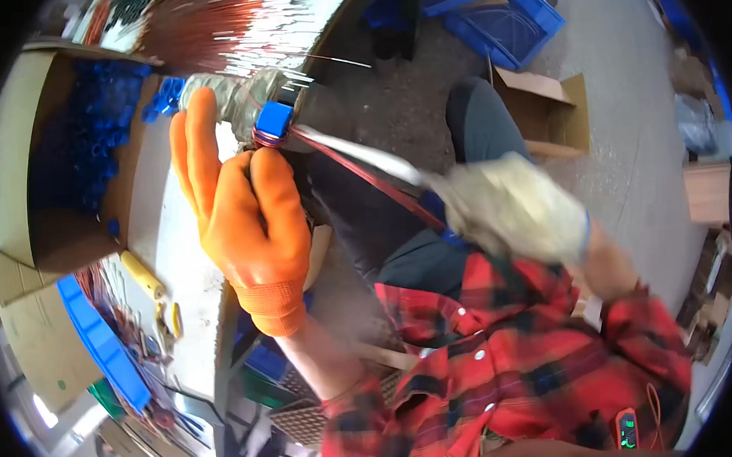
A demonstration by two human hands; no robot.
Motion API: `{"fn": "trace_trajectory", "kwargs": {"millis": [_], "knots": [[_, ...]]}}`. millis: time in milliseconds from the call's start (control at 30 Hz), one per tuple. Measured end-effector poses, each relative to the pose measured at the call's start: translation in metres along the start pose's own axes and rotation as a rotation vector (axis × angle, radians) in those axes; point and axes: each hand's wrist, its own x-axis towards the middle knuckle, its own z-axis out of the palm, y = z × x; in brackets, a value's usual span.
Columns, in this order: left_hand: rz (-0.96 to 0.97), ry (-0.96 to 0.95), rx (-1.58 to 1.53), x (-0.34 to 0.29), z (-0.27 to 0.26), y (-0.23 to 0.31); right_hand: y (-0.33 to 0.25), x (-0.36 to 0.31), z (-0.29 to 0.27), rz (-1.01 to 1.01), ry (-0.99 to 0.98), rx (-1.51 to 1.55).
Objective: The recorder is assembling electrical wires by attaching blue connectors to red wire strands on a workbench.
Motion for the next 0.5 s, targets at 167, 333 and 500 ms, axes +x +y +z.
{"fn": "trace_trajectory", "kwargs": {"millis": [167,333,500], "knots": [[0.062,0.21,0.382,-0.009,-0.001,0.014,-0.03,-0.086,-0.105,1.28,-0.379,0.654],[0.454,0.074,0.571,0.01,0.033,0.059,-0.024,-0.112,-0.127,1.18,-0.358,0.457],[0.558,0.326,0.599,0.044,-0.011,0.048,-0.016,-0.053,-0.078,0.384,-0.245,-0.051]]}}
